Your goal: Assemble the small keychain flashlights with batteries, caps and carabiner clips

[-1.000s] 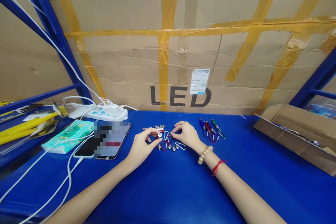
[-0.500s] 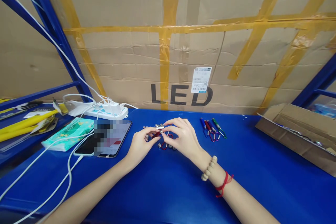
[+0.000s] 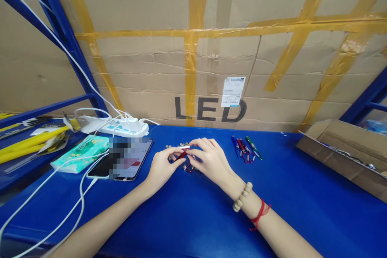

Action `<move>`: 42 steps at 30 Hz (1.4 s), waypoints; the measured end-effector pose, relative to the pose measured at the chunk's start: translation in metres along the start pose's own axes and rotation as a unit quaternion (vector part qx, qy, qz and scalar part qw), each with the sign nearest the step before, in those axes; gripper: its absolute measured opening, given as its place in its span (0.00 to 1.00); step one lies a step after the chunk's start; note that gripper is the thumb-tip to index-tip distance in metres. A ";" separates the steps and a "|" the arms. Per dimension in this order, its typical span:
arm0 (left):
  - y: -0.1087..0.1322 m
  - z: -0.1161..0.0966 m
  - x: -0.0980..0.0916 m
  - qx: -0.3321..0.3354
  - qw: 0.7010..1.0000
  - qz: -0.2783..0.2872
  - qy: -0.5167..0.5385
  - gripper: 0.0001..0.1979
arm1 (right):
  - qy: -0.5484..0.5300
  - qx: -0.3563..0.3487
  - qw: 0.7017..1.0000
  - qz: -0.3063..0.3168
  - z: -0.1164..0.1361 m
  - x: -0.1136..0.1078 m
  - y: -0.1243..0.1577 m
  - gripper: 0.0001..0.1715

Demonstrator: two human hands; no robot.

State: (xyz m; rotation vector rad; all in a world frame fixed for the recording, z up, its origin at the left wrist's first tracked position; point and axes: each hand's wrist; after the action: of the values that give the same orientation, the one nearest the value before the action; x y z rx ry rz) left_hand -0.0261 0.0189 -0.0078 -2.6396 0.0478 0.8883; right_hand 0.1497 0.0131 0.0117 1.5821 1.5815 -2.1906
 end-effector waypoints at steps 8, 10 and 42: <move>0.001 0.000 0.001 0.006 1.000 0.010 0.011 0.08 | -0.068 0.053 0.996 0.020 0.003 0.004 0.003 0.09; 0.001 0.000 0.002 0.008 1.000 0.014 0.010 0.07 | -0.103 0.078 0.991 0.025 0.003 0.004 0.002 0.09; -0.004 -0.006 -0.006 0.010 0.990 -0.033 0.138 0.05 | -0.015 0.229 0.956 0.183 -0.056 0.027 0.010 0.09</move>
State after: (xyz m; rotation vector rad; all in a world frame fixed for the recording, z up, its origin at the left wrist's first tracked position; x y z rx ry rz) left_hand -0.0269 0.0198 0.0013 -2.7083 0.0397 0.4936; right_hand 0.1810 0.0614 -0.0137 1.7516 0.7110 -2.4468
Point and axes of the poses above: each hand's wrist, its own y-axis away from the middle knuckle, its own x-axis out of the palm, z = x × y, and after that the axes turned 2 degrees about -y, right-handed
